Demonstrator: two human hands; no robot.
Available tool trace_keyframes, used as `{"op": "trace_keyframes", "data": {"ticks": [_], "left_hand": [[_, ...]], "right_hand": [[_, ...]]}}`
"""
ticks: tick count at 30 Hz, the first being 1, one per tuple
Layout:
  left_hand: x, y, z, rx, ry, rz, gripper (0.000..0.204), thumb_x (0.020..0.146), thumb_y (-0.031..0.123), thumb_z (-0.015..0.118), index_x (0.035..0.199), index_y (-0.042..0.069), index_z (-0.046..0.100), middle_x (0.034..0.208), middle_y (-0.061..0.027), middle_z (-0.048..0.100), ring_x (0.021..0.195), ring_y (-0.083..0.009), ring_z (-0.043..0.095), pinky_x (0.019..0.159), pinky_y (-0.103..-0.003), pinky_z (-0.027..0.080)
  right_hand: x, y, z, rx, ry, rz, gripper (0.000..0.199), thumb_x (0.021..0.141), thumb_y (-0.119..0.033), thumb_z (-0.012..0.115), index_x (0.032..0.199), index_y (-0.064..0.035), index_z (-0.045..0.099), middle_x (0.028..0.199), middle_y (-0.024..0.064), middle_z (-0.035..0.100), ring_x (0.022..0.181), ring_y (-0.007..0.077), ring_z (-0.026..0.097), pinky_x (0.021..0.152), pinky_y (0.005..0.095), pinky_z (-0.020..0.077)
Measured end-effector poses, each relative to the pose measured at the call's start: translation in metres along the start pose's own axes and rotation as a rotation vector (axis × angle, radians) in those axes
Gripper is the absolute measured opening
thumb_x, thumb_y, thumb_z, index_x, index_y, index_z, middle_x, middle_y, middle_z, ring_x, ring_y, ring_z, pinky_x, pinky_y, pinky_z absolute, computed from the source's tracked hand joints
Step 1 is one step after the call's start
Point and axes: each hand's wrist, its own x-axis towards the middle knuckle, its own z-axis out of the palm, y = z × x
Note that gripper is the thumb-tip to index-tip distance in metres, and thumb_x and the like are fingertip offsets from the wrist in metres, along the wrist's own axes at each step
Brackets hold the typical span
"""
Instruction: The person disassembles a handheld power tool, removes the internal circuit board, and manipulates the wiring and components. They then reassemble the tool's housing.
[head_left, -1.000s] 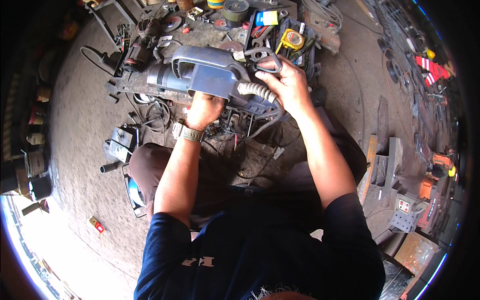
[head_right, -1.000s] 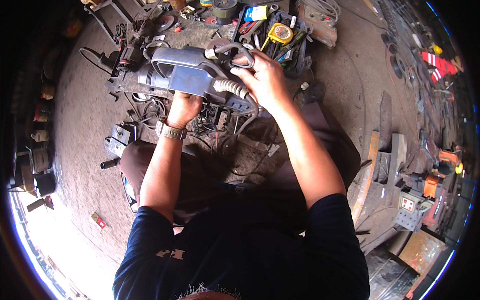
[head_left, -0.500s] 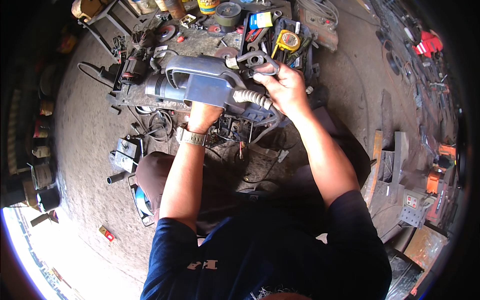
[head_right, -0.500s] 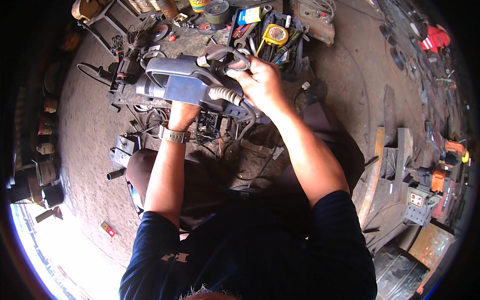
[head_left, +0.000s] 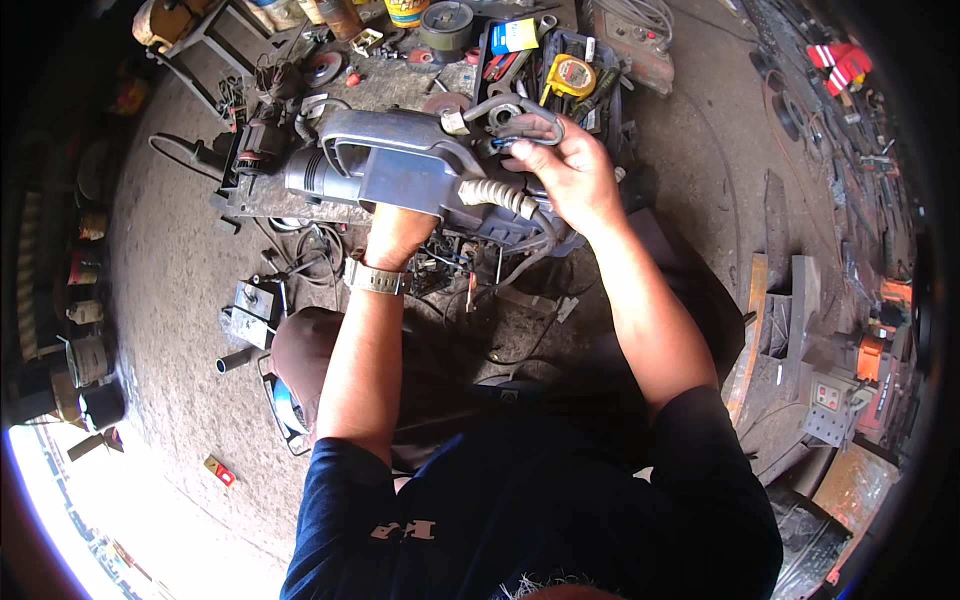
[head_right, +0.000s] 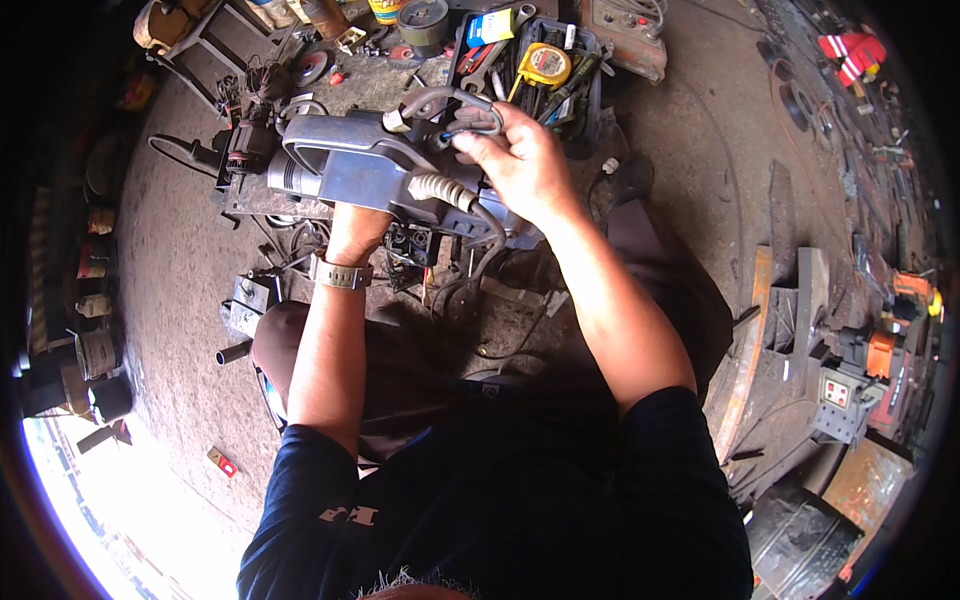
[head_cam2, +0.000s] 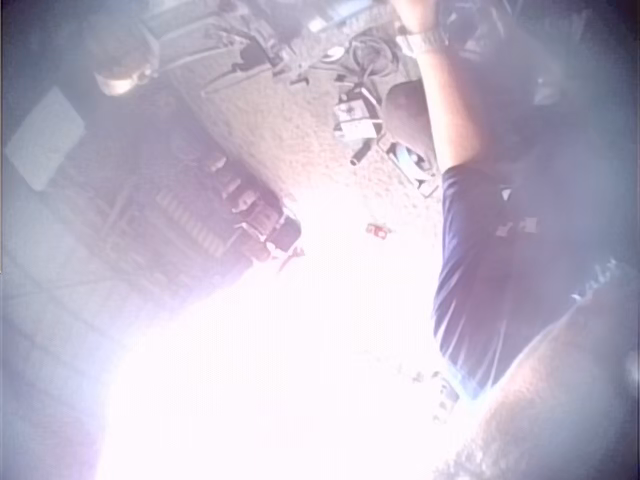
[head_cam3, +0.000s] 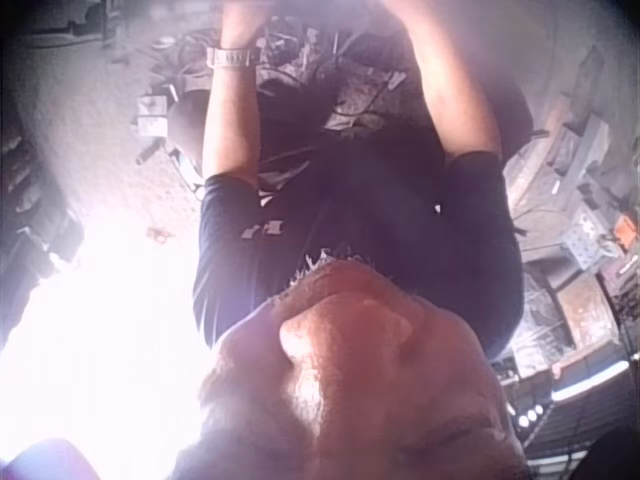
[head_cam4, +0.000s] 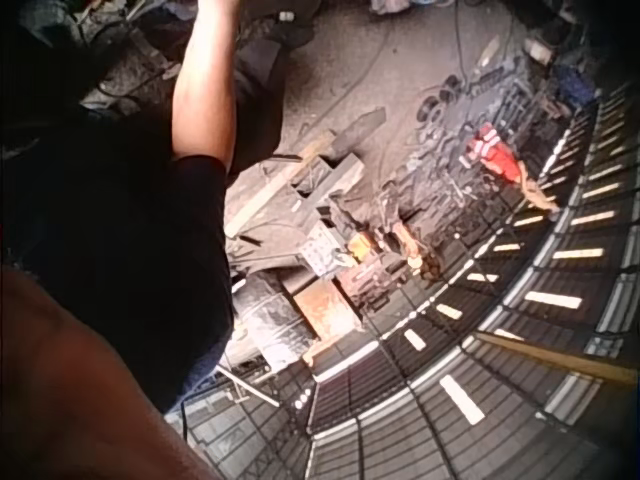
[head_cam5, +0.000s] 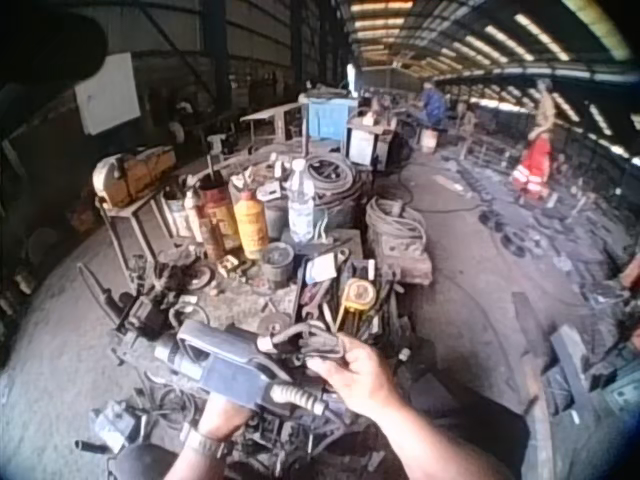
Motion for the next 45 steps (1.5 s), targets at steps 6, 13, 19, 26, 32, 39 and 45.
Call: {"op": "trace_keyframes", "data": {"ticks": [6, 13, 19, 26, 32, 39, 45], "left_hand": [[-0.001, 0.008, -0.005, -0.062, 0.005, -0.022, 0.013, 0.096, 0.013, 0.060, 0.089, 0.004, 0.067, 0.083, -0.0117, 0.065, 0.076, -0.0278, 0.062, 0.068, -0.042, 0.050], [0.000, 0.003, -0.004, 0.211, -0.016, 0.126, 0.010, 0.094, 0.011, 0.061, 0.088, 0.007, 0.067, 0.083, -0.0119, 0.064, 0.077, -0.0321, 0.063, 0.067, -0.045, 0.050], [-0.006, -0.002, -0.005, 0.111, -0.007, 0.092, 0.008, 0.092, 0.011, 0.062, 0.087, 0.007, 0.067, 0.082, -0.0118, 0.064, 0.076, -0.0317, 0.064, 0.067, -0.045, 0.049], [-0.007, -0.007, -0.006, 0.051, -0.044, 0.060, 0.010, 0.094, 0.011, 0.062, 0.091, 0.004, 0.068, 0.084, -0.0113, 0.066, 0.078, -0.0311, 0.064, 0.071, -0.045, 0.050], [0.006, 0.000, -0.003, 0.271, 0.019, 0.201, 0.009, 0.090, 0.011, 0.062, 0.083, 0.009, 0.067, 0.078, -0.0094, 0.064, 0.073, -0.0290, 0.063, 0.066, -0.045, 0.046], [-0.003, -0.003, -0.004, 0.219, -0.024, 0.168, 0.008, 0.090, 0.011, 0.062, 0.084, 0.008, 0.067, 0.079, -0.0100, 0.065, 0.073, -0.0288, 0.064, 0.067, -0.046, 0.048], [-0.029, -0.029, -0.013, 0.533, -0.228, 0.343, 0.030, 0.094, 0.011, 0.055, 0.122, 0.004, 0.064, 0.109, -0.0167, 0.066, 0.099, -0.0341, 0.064, 0.087, -0.044, 0.052]], "right_hand": [[-0.003, -0.001, 0.007, -0.205, 0.104, 0.023, 0.019, 0.097, -0.011, 0.072, 0.115, -0.0045, 0.068, 0.083, 0.0070, 0.073, 0.073, 0.0105, 0.067, 0.065, 0.0255, 0.0525], [-0.004, 0.007, 0.003, 0.341, 0.310, -0.286, 0.011, 0.107, -0.006, 0.053, 0.113, 0.0031, 0.051, 0.093, 0.0147, 0.068, 0.083, 0.0256, 0.076, 0.077, 0.0368, 0.0653], [-0.001, 0.000, -0.001, 0.218, 0.092, -0.076, 0.025, 0.098, -0.001, 0.067, 0.122, 0.0036, 0.062, 0.103, 0.0163, 0.074, 0.086, 0.0280, 0.075, 0.079, 0.0424, 0.0641], [0.003, 0.007, -0.011, 0.513, 0.099, -0.083, 0.023, 0.101, -0.007, 0.065, 0.121, 0.0030, 0.062, 0.105, 0.0178, 0.072, 0.088, 0.0325, 0.076, 0.075, 0.0399, 0.0646], [0.002, 0.002, -0.024, 0.459, -0.183, 0.006, 0.045, 0.100, -0.006, 0.064, 0.143, 0.0019, 0.053, 0.120, 0.0186, 0.071, 0.106, 0.0332, 0.073, 0.085, 0.0373, 0.0622], [0.002, 0.002, -0.020, 0.447, -0.194, 0.039, 0.045, 0.101, -0.018, 0.067, 0.140, 0.0020, 0.056, 0.119, 0.0139, 0.071, 0.102, 0.0286, 0.073, 0.087, 0.0375, 0.0602], [0.000, -0.005, -0.010, -0.171, -0.245, -0.155, 0.031, 0.094, -0.006, 0.075, 0.123, 0.0009, 0.067, 0.117, 0.0098, 0.070, 0.109, 0.0178, 0.068, 0.096, 0.0325, 0.0551]]}}
